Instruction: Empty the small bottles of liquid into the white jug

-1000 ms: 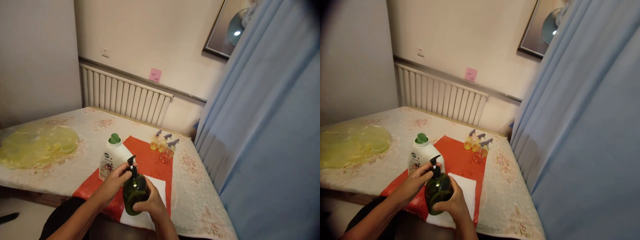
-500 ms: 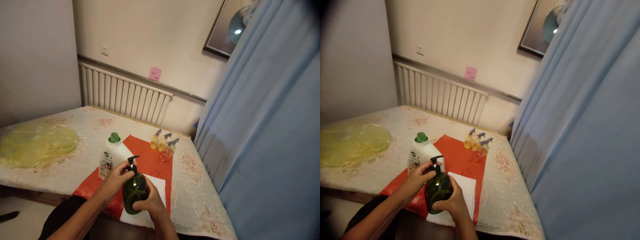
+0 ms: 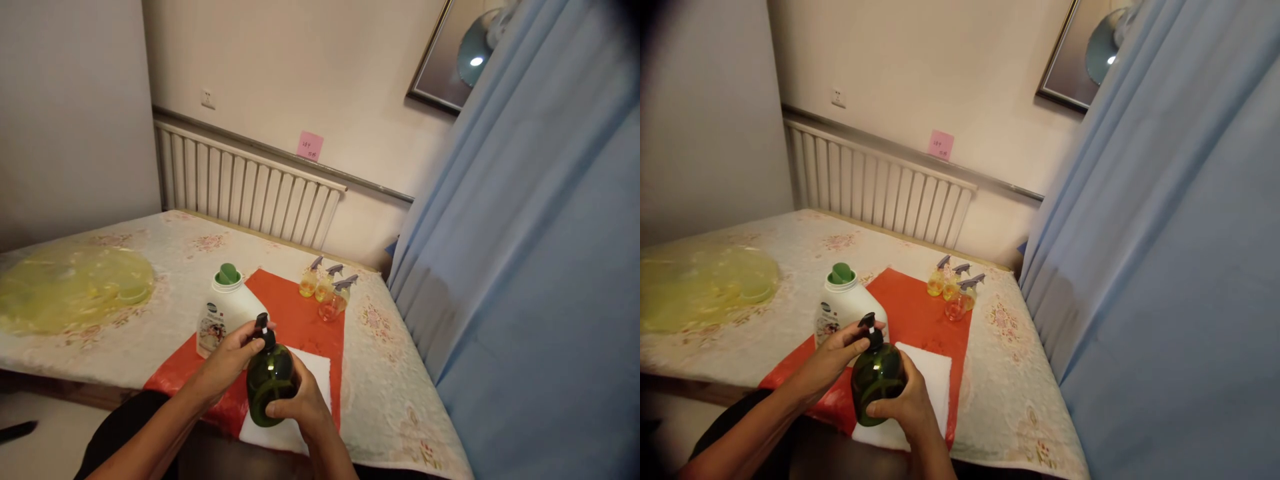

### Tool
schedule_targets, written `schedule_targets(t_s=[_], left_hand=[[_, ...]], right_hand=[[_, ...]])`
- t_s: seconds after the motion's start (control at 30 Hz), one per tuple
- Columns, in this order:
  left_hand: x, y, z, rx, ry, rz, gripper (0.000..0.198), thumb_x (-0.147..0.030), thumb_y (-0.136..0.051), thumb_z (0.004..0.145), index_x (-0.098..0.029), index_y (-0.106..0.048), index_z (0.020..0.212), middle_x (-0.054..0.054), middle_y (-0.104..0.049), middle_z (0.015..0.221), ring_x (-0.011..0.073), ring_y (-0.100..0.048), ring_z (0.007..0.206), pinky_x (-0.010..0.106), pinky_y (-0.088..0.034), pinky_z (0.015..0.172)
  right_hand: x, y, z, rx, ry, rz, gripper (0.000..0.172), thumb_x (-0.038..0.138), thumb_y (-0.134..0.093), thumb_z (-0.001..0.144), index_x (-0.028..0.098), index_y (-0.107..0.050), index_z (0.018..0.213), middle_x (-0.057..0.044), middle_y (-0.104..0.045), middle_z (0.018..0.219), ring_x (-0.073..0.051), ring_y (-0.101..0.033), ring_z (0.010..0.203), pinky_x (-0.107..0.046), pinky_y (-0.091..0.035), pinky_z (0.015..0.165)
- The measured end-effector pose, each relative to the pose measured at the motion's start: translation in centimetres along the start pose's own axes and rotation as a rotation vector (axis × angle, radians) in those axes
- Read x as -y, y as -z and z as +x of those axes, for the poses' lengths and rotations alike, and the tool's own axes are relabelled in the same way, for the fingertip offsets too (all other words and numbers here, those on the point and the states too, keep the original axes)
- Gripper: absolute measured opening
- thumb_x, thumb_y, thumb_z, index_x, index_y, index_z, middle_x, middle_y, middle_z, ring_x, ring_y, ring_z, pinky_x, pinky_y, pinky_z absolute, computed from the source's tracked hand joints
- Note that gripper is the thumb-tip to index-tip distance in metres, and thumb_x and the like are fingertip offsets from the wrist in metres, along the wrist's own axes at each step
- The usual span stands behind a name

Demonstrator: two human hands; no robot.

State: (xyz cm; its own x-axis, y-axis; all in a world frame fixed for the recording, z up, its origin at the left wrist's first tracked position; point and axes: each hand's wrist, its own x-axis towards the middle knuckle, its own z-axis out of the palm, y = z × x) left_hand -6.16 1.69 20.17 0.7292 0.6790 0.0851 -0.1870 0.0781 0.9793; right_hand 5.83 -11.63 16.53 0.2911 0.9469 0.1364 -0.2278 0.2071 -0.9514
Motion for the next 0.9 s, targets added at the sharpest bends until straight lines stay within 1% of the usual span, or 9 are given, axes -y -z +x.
schedule_targets(t_s=[0.1, 0.2, 0.27, 0.37, 0.47, 0.6, 0.67, 0.8, 0.9], left_hand=[[0.11, -0.03, 0.07, 0.015, 0.025, -0.048, 0.045, -0.039, -0.068, 0.077, -0.017, -0.065, 0.116, 0.007, -0.071, 0.106, 0.0253, -0.062, 0.103, 0.035, -0.044, 0.093], [0.36, -0.04, 0.19, -0.005, 0.023, -0.042, 0.048, -0.039, -0.069, 0.076, -0.017, -0.064, 0.118, 0.006, -0.072, 0.105, 0.024, -0.062, 0.099, 0.033, -0.045, 0.09], [0.51, 0.0, 0.3, -0.01, 0.025, -0.028, 0.047, -0.037, -0.071, 0.075, -0.017, -0.065, 0.117, 0.006, -0.072, 0.104, 0.0235, -0.062, 0.097, 0.033, -0.045, 0.088], [0.65, 0.09, 0.44, 0.03, 0.014, -0.05, 0.042, -0.034, -0.069, 0.077, -0.017, -0.066, 0.115, 0.007, -0.071, 0.108, 0.0236, -0.062, 0.101, 0.033, -0.043, 0.093], [0.68, 0.13, 0.46, 0.056, -0.004, -0.075, 0.042, -0.037, -0.066, 0.08, -0.019, -0.064, 0.117, 0.006, -0.07, 0.109, 0.0238, -0.061, 0.104, 0.034, -0.042, 0.095], [0.45, 0.05, 0.43, 0.009, -0.012, -0.013, 0.043, -0.037, -0.069, 0.077, -0.017, -0.064, 0.115, 0.006, -0.07, 0.103, 0.024, -0.062, 0.098, 0.034, -0.045, 0.088], [0.33, 0.01, 0.47, 0.015, -0.003, -0.011, 0.041, -0.035, -0.07, 0.076, -0.017, -0.065, 0.113, 0.006, -0.07, 0.103, 0.0239, -0.062, 0.098, 0.033, -0.044, 0.088], [0.44, 0.02, 0.51, 0.05, -0.01, -0.024, 0.036, -0.036, -0.066, 0.079, -0.018, -0.066, 0.111, 0.005, -0.071, 0.103, 0.024, -0.062, 0.1, 0.033, -0.044, 0.09], [0.51, 0.06, 0.45, 0.004, -0.027, 0.023, 0.037, -0.038, -0.066, 0.079, -0.018, -0.066, 0.11, 0.005, -0.071, 0.099, 0.0238, -0.063, 0.097, 0.033, -0.046, 0.087]], right_hand=[[-0.16, 0.15, 0.03, -0.012, 0.001, -0.009, 0.086, 0.025, -0.092, 0.044, 0.022, -0.058, 0.123, -0.004, -0.069, 0.111, -0.028, -0.062, 0.104, -0.036, -0.047, 0.087], [-0.25, 0.14, 0.08, -0.006, 0.001, 0.009, 0.089, 0.025, -0.092, 0.044, 0.022, -0.057, 0.125, -0.004, -0.069, 0.113, -0.029, -0.061, 0.107, -0.037, -0.047, 0.09], [-0.29, 0.12, 0.12, -0.001, -0.008, 0.018, 0.09, 0.025, -0.093, 0.043, 0.022, -0.057, 0.125, -0.004, -0.069, 0.113, -0.029, -0.061, 0.106, -0.037, -0.048, 0.089], [-0.3, 0.14, 0.15, -0.01, -0.015, 0.019, 0.089, 0.024, -0.093, 0.043, 0.022, -0.058, 0.124, -0.004, -0.07, 0.111, -0.028, -0.062, 0.103, -0.036, -0.048, 0.086], [-0.26, 0.13, 0.15, -0.017, 0.004, 0.016, 0.086, 0.025, -0.092, 0.044, 0.022, -0.059, 0.123, -0.003, -0.07, 0.11, -0.027, -0.062, 0.103, -0.035, -0.047, 0.087], [-0.24, 0.07, 0.12, -0.005, -0.009, 0.019, 0.089, 0.024, -0.092, 0.044, 0.022, -0.057, 0.125, -0.004, -0.069, 0.112, -0.028, -0.062, 0.103, -0.037, -0.047, 0.088], [-0.29, 0.07, 0.11, -0.009, -0.016, 0.017, 0.09, 0.023, -0.092, 0.043, 0.022, -0.057, 0.126, -0.004, -0.069, 0.113, -0.028, -0.062, 0.104, -0.037, -0.047, 0.089], [-0.43, 0.05, 0.1, -0.02, -0.012, 0.01, 0.088, 0.026, -0.092, 0.044, 0.022, -0.057, 0.125, -0.004, -0.07, 0.111, -0.028, -0.062, 0.103, -0.037, -0.048, 0.088], [-0.45, -0.06, 0.11, -0.025, -0.028, -0.01, 0.09, 0.027, -0.092, 0.043, 0.022, -0.057, 0.125, -0.004, -0.069, 0.111, -0.028, -0.063, 0.101, -0.039, -0.049, 0.088]])
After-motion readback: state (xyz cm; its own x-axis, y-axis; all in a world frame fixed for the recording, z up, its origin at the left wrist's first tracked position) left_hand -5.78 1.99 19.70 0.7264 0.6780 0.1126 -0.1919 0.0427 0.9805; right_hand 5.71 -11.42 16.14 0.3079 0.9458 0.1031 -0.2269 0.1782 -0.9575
